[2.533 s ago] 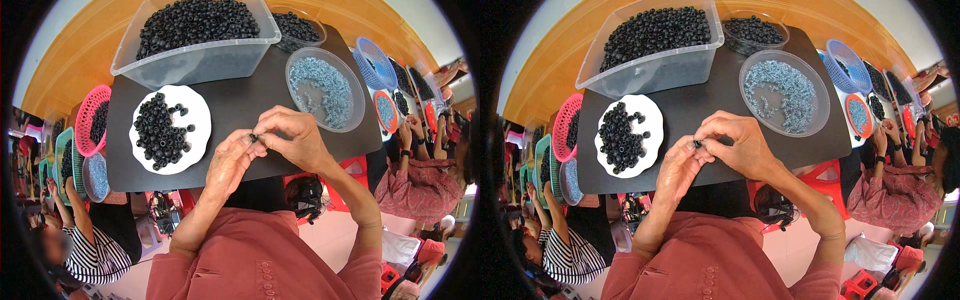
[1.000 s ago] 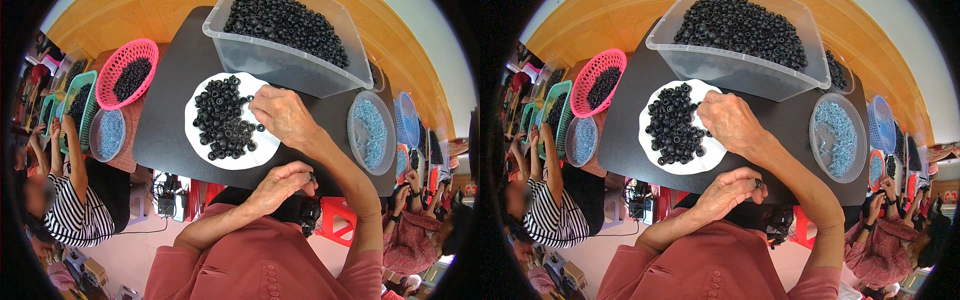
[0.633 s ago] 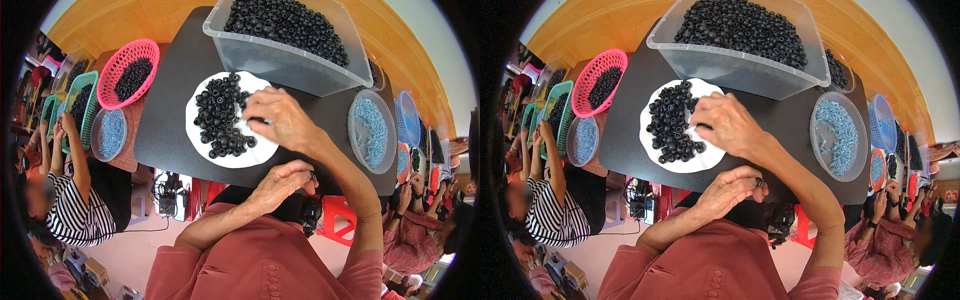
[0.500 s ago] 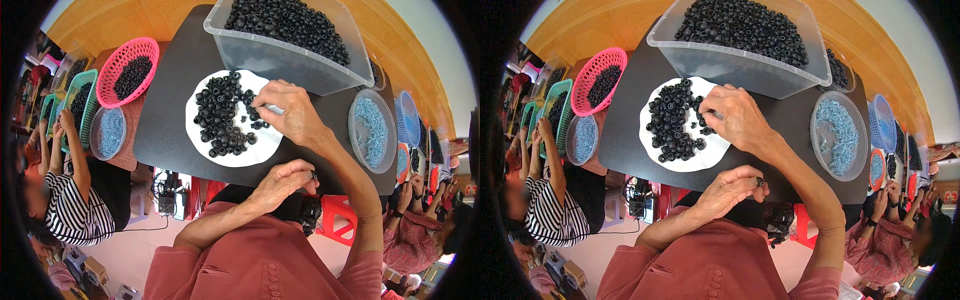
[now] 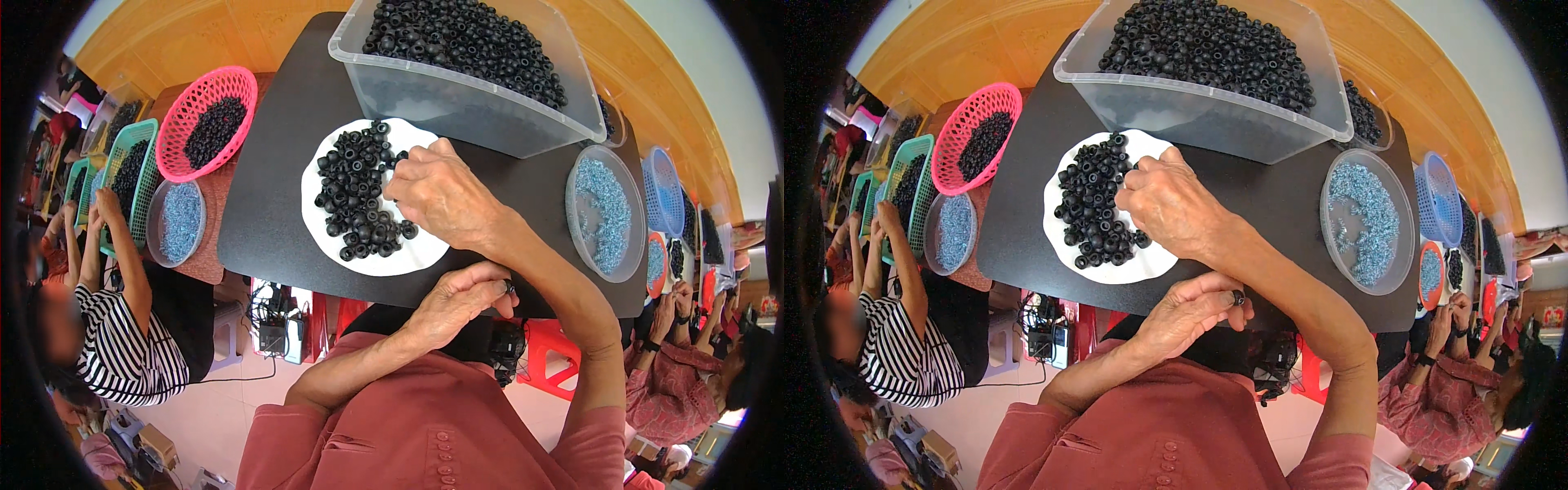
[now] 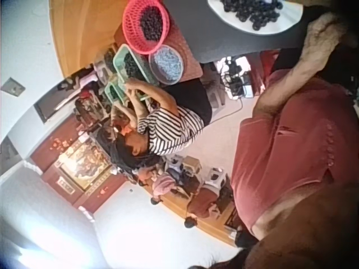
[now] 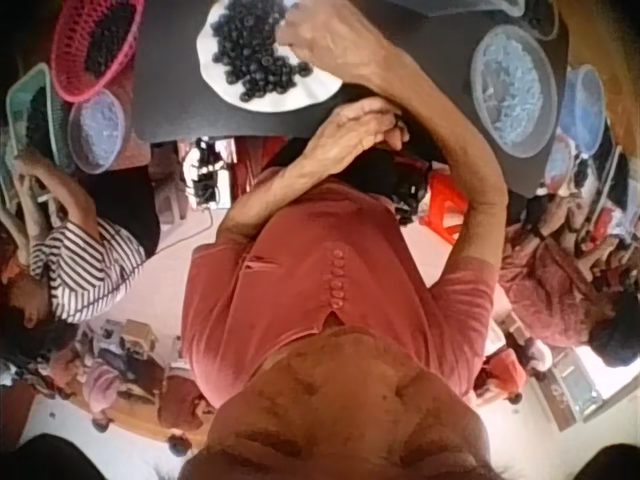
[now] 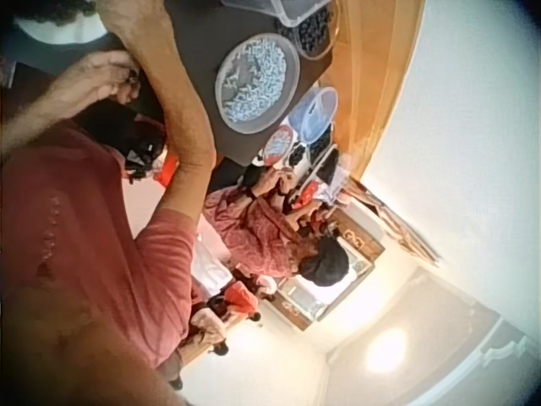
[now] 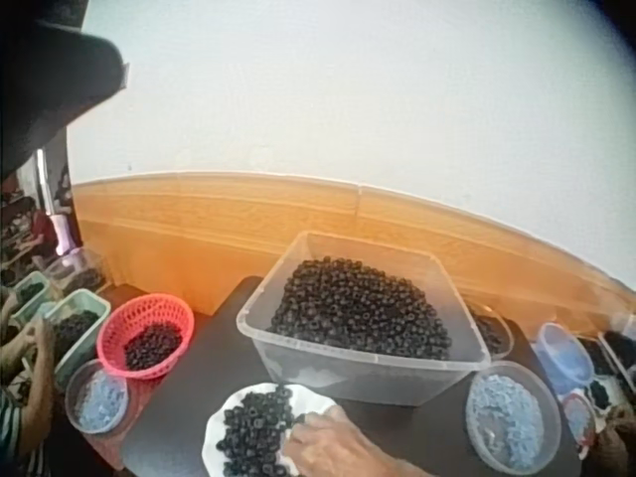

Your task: The person assembles small plastic components by picking black pieces from a plate and blue parts from a round container, then inserting the blue parts into the black pieces by hand.

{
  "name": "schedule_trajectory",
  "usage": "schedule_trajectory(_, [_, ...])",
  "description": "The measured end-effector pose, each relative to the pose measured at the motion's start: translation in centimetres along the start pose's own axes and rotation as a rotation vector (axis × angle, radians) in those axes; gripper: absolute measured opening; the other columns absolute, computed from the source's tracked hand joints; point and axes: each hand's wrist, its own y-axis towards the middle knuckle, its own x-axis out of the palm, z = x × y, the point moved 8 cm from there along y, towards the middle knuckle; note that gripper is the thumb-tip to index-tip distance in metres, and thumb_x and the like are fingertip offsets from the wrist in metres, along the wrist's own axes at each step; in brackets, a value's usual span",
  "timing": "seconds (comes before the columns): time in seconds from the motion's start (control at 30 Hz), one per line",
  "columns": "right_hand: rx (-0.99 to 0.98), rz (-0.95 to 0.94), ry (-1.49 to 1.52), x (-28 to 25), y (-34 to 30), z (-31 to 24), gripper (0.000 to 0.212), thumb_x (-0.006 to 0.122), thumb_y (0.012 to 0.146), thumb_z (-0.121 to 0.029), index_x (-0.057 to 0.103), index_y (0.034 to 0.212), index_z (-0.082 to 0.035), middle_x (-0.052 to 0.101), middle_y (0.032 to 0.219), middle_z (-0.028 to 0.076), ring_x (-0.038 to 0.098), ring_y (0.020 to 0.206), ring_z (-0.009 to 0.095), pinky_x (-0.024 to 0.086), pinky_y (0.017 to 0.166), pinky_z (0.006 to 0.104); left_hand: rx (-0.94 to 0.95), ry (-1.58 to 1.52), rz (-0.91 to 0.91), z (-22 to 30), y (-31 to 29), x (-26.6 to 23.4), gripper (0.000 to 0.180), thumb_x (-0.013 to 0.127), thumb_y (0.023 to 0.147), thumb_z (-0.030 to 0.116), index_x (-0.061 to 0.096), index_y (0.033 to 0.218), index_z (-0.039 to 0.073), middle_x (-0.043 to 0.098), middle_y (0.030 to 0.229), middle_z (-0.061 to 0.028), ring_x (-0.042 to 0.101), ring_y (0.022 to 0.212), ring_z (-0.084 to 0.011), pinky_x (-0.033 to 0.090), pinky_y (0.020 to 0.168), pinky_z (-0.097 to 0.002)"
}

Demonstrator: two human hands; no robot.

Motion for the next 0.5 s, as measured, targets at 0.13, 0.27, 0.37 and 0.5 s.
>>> schedule_trajectory(0.13, [0.013,0.137,0.075,-1.7,-0.7,0.1,0.017,0.067,0.065,-0.005,0.065,0.081,-0.01,0.057,0.076,0.001,0.056,0.073,0.018,0.042,0.073,0.0341,0.03,-0.026,-0.024,0.2,-0.1,0.0,0.026,0.046,0.094,0.01,0.051,0.116,-0.004,0.058,0.098,-0.0158,0.058,0.091,-0.02,0.045,0.087,-0.0343])
schedule_trajectory(0.27, [0.218,0.241,0.583,-3.8,-3.0,2.4,0.016,0.061,0.071,0.004,0.063,0.086,-0.003,0.062,0.087,0.005,0.061,0.066,0.011,0.049,0.06,0.0257,0.078,-0.11,0.044,0.9,-0.2,0.6,0.021,0.048,0.094,0.012,0.054,0.108,-0.003,0.062,0.082,-0.009,0.058,0.083,-0.0137,0.046,0.08,-0.0258])
schedule_trajectory(0.37, [0.599,0.227,1.113,-2.5,-6.5,4.1,0.012,0.058,0.076,0.007,0.06,0.088,0.005,0.06,0.093,0.006,0.059,0.08,0.009,0.05,0.073,0.0236,0.055,-0.131,0.022,0.9,-0.2,0.5,0.021,0.047,0.094,0.011,0.053,0.109,-0.003,0.06,0.083,-0.0108,0.058,0.087,-0.0164,0.045,0.086,-0.0291])
schedule_trajectory(0.5, [0.626,0.308,1.356,-1.9,-10.7,4.7,0.014,0.061,0.077,0.007,0.061,0.09,0.003,0.06,0.094,0.007,0.058,0.083,0.011,0.049,0.077,0.0246,0.075,-0.146,0.033,0.8,0.0,0.3,0.022,0.047,0.094,0.01,0.052,0.111,-0.003,0.059,0.083,-0.0119,0.058,0.089,-0.0195,0.046,0.087,-0.031])
